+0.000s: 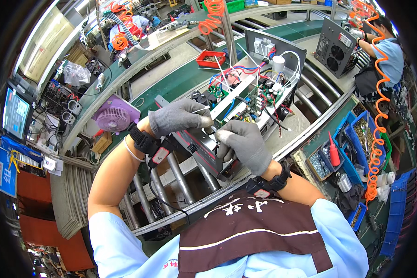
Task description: Assembling and wiring internal components of a large power inverter on an industrial production line.
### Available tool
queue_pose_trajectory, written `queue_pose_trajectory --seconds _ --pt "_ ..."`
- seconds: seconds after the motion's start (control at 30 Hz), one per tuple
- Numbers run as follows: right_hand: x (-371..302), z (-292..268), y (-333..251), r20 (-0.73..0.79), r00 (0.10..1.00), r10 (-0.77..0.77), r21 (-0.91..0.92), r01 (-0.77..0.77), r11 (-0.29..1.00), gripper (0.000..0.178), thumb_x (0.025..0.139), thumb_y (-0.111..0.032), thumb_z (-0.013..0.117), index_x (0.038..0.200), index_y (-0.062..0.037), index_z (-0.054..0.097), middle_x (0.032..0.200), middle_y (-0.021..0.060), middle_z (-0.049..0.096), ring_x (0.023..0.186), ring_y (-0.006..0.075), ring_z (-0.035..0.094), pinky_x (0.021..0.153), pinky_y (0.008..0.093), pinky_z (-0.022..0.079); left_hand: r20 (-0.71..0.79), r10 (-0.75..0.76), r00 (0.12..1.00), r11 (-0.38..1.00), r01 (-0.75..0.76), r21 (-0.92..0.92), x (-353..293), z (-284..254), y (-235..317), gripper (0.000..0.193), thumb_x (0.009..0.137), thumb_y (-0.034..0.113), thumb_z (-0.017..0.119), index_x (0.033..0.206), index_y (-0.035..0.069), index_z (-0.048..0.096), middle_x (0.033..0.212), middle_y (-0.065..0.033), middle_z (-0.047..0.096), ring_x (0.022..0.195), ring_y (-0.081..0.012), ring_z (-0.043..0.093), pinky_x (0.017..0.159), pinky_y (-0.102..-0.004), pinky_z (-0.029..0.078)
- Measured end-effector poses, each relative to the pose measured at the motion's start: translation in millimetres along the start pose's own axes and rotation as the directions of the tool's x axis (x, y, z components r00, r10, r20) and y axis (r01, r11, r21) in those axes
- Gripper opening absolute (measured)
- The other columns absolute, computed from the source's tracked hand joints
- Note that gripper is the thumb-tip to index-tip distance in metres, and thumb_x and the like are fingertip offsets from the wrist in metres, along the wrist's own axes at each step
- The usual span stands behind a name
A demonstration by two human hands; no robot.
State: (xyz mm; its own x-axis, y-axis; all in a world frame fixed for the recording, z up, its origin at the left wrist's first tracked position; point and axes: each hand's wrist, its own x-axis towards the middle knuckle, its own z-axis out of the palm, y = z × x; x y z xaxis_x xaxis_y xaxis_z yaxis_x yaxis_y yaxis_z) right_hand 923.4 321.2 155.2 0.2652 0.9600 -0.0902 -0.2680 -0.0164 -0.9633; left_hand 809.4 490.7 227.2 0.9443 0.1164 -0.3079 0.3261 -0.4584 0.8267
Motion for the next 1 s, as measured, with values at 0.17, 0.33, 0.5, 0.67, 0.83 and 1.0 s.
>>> queue_pose_trajectory --seconds 0.17,0.33,0.5,0.67,0.83,1.0 --pt "-0.7 0.4 -2.3 0.0 1.0 -0.003 -0.015 0.003 1.0 0.016 0.085 -0.016 0.055 0.083 -0.0008 0.059 0.06 0.0062 0.06 0.043 0.0076 0.052 0.04 0.0201 0.04 -0.03 -0.073 0.997 0.997 0.073 0.008 0.4 0.2 1.6 0.024 0.085 0.026 0.059 0.083 0.002 0.065 0.069 0.0026 0.056 0.067 -0.0051 0.047 0.062 -0.0232 0.04" --pt "0.6 1.6 0.0 0.012 1.0 -0.025 0.007 0.025 1.0 0.015 0.085 -0.016 0.055 0.084 -0.0009 0.059 0.061 0.0061 0.061 0.044 0.0072 0.052 0.041 0.02 0.041 -0.001 -0.017 1.0 1.0 0.017 -0.001 1.5 -0.6 -2.7 0.025 0.084 0.029 0.06 0.081 0.004 0.063 0.066 0.0046 0.054 0.061 -0.0039 0.046 0.055 -0.0205 0.037" --pt "1.5 -1.7 2.7 0.015 0.999 -0.036 0.012 0.036 0.999 0.015 0.085 -0.015 0.056 0.085 -0.001 0.059 0.062 0.0058 0.062 0.045 0.0071 0.052 0.042 0.0202 0.041 0.0 -0.068 0.998 0.998 0.068 -0.002 3.4 -1.8 -3.5 0.026 0.084 0.029 0.06 0.082 0.004 0.062 0.068 0.0038 0.055 0.064 -0.0046 0.047 0.057 -0.0211 0.038" --pt "-2.2 -0.5 -2.9 0.013 1.0 -0.021 -0.03 0.021 0.999 0.014 0.085 -0.015 0.056 0.084 -0.0009 0.06 0.063 0.0056 0.062 0.047 0.0077 0.054 0.042 0.0206 0.042 0.044 -0.025 0.999 0.999 0.026 -0.019 4.9 -7.1 -12.8 0.026 0.086 0.029 0.059 0.083 0.003 0.061 0.074 0.0025 0.055 0.07 -0.0059 0.048 0.063 -0.0225 0.04" --pt "-3.7 -0.7 -5.9 0.018 1.0 -0.017 -0.004 0.017 1.0 0.014 0.084 -0.013 0.056 0.085 0.0007 0.06 0.063 0.0069 0.062 0.047 0.0087 0.055 0.043 0.0209 0.045 0.069 -0.042 0.997 0.998 0.045 -0.049 5.5 -7.9 -12.6 0.027 0.086 0.029 0.059 0.083 0.003 0.061 0.074 0.0026 0.055 0.07 -0.0057 0.048 0.064 -0.0223 0.041" --pt "-1.7 -0.3 -6.5 0.008 1.0 -0.006 0.001 0.006 1.0 0.013 0.084 -0.012 0.056 0.084 0.0013 0.06 0.065 0.0079 0.062 0.049 0.0089 0.056 0.044 0.0209 0.045 0.053 -0.09 0.994 0.992 0.095 -0.086 5.8 -8.5 -12.7 0.028 0.086 0.03 0.06 0.082 0.002 0.061 0.075 0.0025 0.055 0.069 -0.0057 0.048 0.063 -0.0224 0.041"
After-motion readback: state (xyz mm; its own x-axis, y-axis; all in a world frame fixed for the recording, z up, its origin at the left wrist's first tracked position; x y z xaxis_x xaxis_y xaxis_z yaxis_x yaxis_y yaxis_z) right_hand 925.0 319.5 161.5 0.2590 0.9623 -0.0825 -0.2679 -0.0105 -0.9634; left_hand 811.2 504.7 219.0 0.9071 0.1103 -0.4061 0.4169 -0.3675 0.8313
